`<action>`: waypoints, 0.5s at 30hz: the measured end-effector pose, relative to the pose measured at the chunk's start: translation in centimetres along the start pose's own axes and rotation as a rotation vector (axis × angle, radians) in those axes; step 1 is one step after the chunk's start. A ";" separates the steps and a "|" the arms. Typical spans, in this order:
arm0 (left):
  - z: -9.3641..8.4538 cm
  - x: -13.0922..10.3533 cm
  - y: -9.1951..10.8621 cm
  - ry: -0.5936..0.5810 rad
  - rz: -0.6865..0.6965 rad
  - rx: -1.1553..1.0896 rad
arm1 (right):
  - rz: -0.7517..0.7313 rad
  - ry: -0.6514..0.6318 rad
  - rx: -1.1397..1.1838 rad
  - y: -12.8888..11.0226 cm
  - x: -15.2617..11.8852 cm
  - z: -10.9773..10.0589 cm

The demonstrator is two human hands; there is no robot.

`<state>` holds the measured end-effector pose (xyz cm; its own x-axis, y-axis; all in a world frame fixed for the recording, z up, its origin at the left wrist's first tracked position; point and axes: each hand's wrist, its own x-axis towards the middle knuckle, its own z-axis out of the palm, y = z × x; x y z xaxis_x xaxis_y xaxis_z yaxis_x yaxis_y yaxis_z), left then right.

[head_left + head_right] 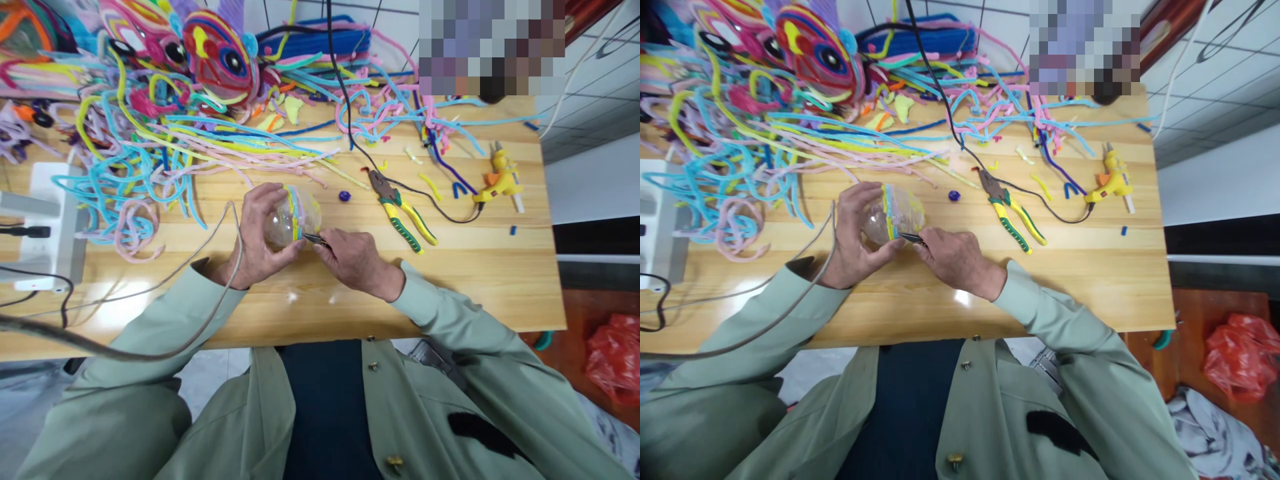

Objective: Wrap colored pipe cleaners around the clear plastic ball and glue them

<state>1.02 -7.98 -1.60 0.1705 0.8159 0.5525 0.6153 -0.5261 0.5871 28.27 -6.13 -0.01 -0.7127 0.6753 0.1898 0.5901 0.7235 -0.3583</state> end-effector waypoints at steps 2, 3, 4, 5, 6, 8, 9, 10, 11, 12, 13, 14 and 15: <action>0.0 0.0 0.0 -0.004 0.006 -0.012 | 0.011 -0.011 0.005 0.0 0.0 0.0; 0.0 0.1 0.0 -0.008 0.009 -0.023 | 0.014 -0.013 0.006 0.0 0.0 0.1; 0.0 0.0 0.0 -0.012 0.009 -0.035 | 0.014 -0.010 0.008 0.0 0.0 0.1; 0.0 0.0 -0.1 -0.015 0.006 -0.048 | 0.014 -0.009 0.009 0.0 0.0 0.1; 0.0 -0.1 -0.2 -0.016 0.000 -0.059 | 0.013 -0.010 0.012 0.1 0.0 0.1; 0.1 -0.2 -0.3 -0.013 -0.021 -0.073 | 0.019 -0.008 0.012 0.1 0.0 0.1; 0.1 -0.3 -0.4 -0.015 -0.033 -0.073 | 0.023 -0.008 0.011 0.1 0.1 0.1; 0.1 -0.3 -0.5 -0.019 -0.045 -0.069 | 0.026 -0.008 0.009 0.1 0.1 0.1; 0.2 -0.3 -0.6 -0.022 -0.052 -0.063 | 0.026 -0.009 0.010 0.0 0.1 0.0; 0.2 -0.4 -0.6 -0.022 -0.055 -0.061 | 0.025 -0.008 0.011 0.0 0.1 0.0; 0.2 -0.3 -0.6 -0.017 -0.056 -0.061 | 0.023 -0.007 0.013 0.0 0.1 0.0; 0.2 -0.3 -0.6 -0.009 -0.056 -0.060 | 0.024 -0.009 0.015 0.0 0.1 0.0; 0.3 -0.3 -0.5 -0.002 -0.060 -0.054 | 0.027 -0.007 0.016 -0.1 0.2 0.0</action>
<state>0.84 -7.87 -2.21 0.1362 0.8467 0.5143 0.5818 -0.4885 0.6502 28.11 -6.06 0.08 -0.6991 0.6937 0.1729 0.6032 0.7022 -0.3781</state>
